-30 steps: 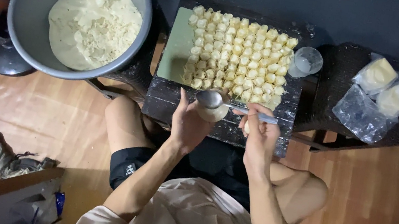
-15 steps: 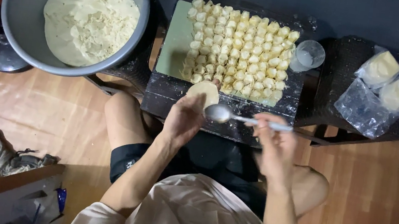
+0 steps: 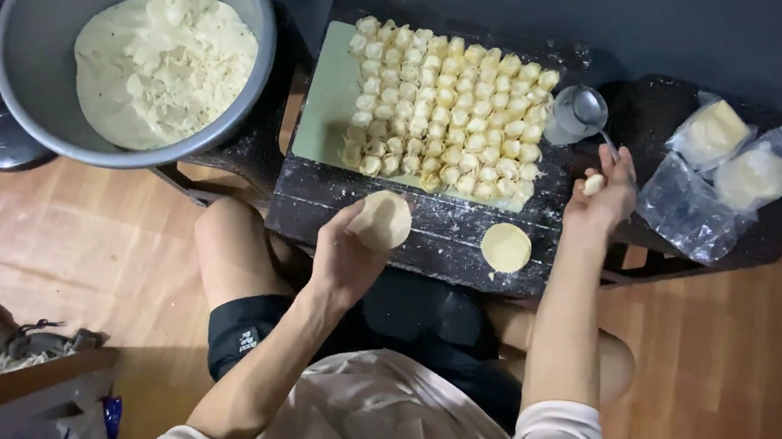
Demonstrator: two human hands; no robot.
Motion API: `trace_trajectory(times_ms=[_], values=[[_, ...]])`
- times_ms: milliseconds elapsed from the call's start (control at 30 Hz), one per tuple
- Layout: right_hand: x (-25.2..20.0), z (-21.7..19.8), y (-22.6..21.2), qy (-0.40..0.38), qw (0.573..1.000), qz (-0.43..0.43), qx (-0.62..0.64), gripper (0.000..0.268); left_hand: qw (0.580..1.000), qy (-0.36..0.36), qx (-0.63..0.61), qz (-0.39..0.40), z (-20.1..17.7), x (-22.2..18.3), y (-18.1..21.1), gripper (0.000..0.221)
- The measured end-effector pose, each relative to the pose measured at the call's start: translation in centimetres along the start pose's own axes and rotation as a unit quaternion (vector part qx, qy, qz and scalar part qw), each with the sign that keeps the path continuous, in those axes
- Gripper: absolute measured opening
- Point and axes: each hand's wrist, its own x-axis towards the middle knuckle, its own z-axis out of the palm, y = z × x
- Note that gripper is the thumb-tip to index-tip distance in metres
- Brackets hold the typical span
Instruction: A person is preparing small filled pastries by kneading dough, adding filling with a spoon, rolling them into balls, and arranging them on a tray.
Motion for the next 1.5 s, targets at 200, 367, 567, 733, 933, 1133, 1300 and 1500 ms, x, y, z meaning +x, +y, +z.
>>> trace_trajectory(times_ms=[200,367,567,733,933,1133,1300,1500], values=[[2.5,-3.4,3.8,0.001,0.992,0.057,0.108,0.047,0.997,-0.018,-0.067,0.014,0.4,-0.7,0.6,0.045],[-14.2,1.5,1.3,-0.063,0.993,0.046,0.092,0.044,0.992,-0.067,-0.106,0.024,0.0,0.0,0.4,0.049],[-24.3,3.9,3.2,-0.209,0.976,0.033,-0.04,0.032,0.989,-0.087,-0.115,0.034,0.2,0.9,-0.4,0.048],[-28.2,7.1,0.6,-0.33,0.913,-0.138,-0.197,0.041,0.987,-0.105,-0.111,0.044,0.5,0.7,-1.0,0.048],[-30.0,9.2,0.3,-0.33,0.773,-0.387,-0.378,0.039,0.991,-0.112,-0.021,0.07,-1.5,1.6,-1.4,0.057],[-29.8,8.8,2.6,-0.304,0.639,-0.522,-0.476,0.024,0.971,-0.211,0.019,0.111,-4.5,3.3,-2.9,0.055],[-30.8,9.8,2.3,-0.302,0.633,-0.568,-0.431,0.034,0.951,-0.215,0.094,0.203,-3.8,2.7,-3.3,0.039],[-31.9,9.3,2.4,-0.295,0.864,-0.287,-0.288,0.061,0.951,-0.159,0.145,0.223,-2.8,1.5,-2.4,0.02]])
